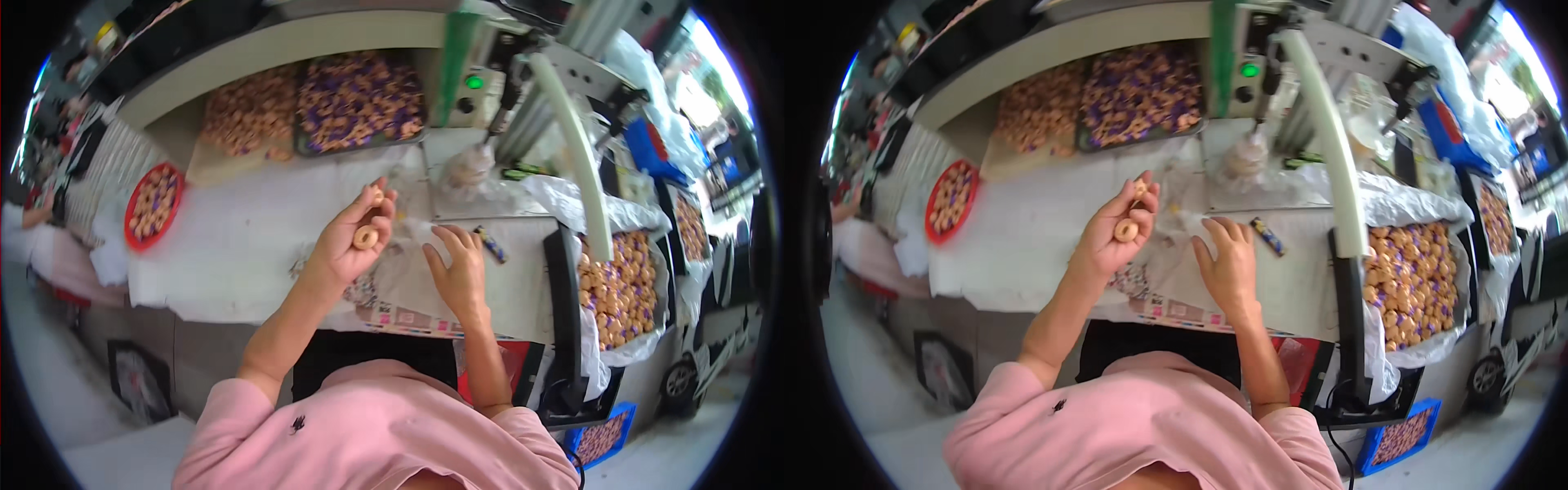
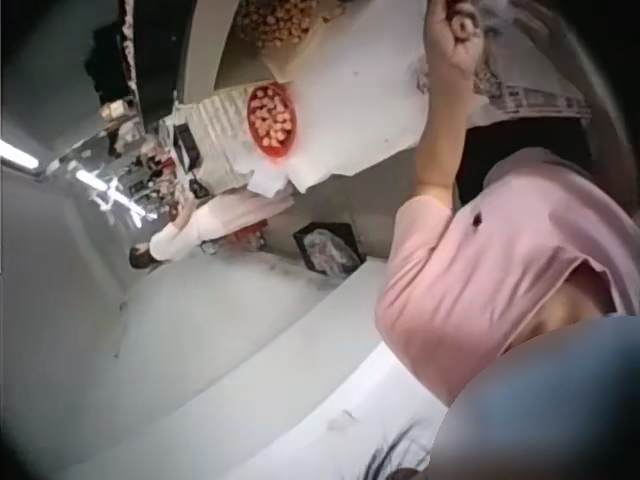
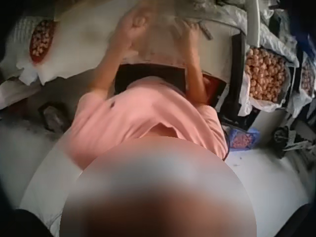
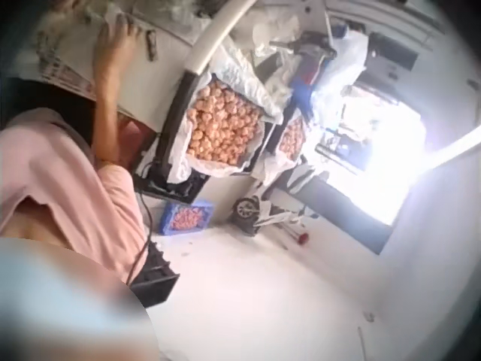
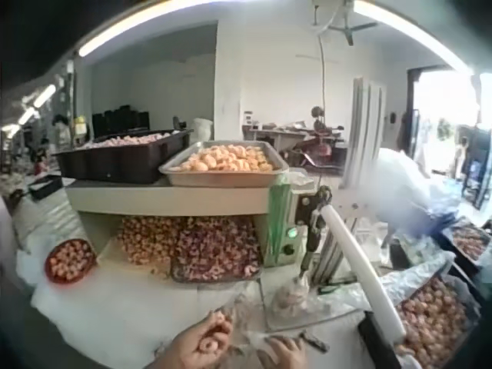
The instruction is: Assembling small pottery figurines by applying adhesive and attaching hair/hat pieces to clay heads.
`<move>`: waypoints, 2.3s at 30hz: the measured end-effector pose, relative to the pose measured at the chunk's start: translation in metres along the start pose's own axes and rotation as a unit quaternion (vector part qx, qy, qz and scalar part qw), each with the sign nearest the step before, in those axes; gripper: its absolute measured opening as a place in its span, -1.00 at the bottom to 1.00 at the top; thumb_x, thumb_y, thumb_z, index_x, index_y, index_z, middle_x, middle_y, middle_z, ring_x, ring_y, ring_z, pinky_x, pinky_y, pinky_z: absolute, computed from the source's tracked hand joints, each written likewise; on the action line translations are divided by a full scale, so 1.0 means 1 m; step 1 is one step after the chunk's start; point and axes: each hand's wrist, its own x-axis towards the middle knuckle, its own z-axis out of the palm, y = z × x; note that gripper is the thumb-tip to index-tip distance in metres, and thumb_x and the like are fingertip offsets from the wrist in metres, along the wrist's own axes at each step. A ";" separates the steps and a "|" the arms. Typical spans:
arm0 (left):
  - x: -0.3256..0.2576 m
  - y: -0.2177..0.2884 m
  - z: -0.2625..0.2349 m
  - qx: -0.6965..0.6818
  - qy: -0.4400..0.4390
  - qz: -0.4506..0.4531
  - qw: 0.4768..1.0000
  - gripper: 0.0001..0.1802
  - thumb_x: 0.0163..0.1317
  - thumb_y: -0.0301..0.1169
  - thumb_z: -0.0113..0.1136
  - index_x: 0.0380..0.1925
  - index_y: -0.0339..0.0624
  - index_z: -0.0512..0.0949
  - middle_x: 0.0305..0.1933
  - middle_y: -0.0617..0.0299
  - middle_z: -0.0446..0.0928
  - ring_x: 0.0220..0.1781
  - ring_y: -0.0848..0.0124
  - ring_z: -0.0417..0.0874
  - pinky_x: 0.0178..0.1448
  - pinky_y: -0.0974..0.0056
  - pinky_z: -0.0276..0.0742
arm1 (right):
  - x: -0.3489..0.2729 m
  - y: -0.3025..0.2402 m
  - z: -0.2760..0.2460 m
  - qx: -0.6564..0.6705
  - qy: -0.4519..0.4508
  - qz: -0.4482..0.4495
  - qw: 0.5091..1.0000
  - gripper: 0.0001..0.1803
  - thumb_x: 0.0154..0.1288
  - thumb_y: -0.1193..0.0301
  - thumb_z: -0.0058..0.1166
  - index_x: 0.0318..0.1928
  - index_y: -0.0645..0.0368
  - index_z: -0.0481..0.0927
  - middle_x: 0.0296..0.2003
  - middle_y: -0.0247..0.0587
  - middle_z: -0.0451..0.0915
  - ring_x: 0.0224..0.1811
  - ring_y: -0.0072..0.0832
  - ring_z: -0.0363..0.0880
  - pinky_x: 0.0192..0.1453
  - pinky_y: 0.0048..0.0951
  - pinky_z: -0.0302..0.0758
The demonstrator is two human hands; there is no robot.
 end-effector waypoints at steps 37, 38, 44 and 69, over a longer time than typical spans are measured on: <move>-0.050 -0.032 -0.063 0.148 -0.006 0.003 0.989 -0.67 0.31 -0.37 0.17 0.07 -0.08 0.48 0.04 0.13 0.53 0.01 0.37 0.63 -0.02 0.40 0.66 | -0.045 -0.032 -0.017 0.224 0.099 0.047 0.968 -0.57 -0.05 0.29 0.49 -0.23 0.26 0.60 -0.35 -0.29 0.42 -0.33 -0.48 0.43 -0.30 -0.50 0.38; -0.050 -0.031 -0.064 0.145 -0.017 -0.002 0.989 -0.67 0.31 -0.38 0.17 0.07 -0.07 0.48 0.06 0.12 0.53 0.02 0.35 0.63 -0.01 0.40 0.67 | -0.045 -0.033 -0.016 0.190 0.100 0.031 0.976 -0.58 -0.05 0.30 0.48 -0.22 0.25 0.61 -0.36 -0.28 0.43 -0.33 -0.47 0.43 -0.31 -0.49 0.39; -0.048 -0.032 -0.067 0.143 -0.004 0.003 0.990 -0.63 0.28 -0.38 0.20 0.09 -0.10 0.47 0.03 0.13 0.55 0.00 0.34 0.65 0.04 0.37 0.66 | -0.044 -0.037 -0.014 0.177 0.089 0.042 0.979 -0.59 -0.06 0.31 0.48 -0.22 0.22 0.62 -0.36 -0.27 0.44 -0.36 -0.46 0.44 -0.35 -0.49 0.38; -0.048 -0.033 -0.071 0.143 -0.009 0.005 0.990 -0.60 0.29 -0.44 0.18 0.13 -0.12 0.44 0.04 0.18 0.53 0.07 0.33 0.61 0.15 0.32 0.61 | -0.049 -0.037 -0.023 0.144 0.087 0.051 0.984 -0.57 0.01 0.20 0.44 -0.27 0.26 0.60 -0.40 -0.30 0.42 -0.37 -0.51 0.42 -0.32 -0.51 0.35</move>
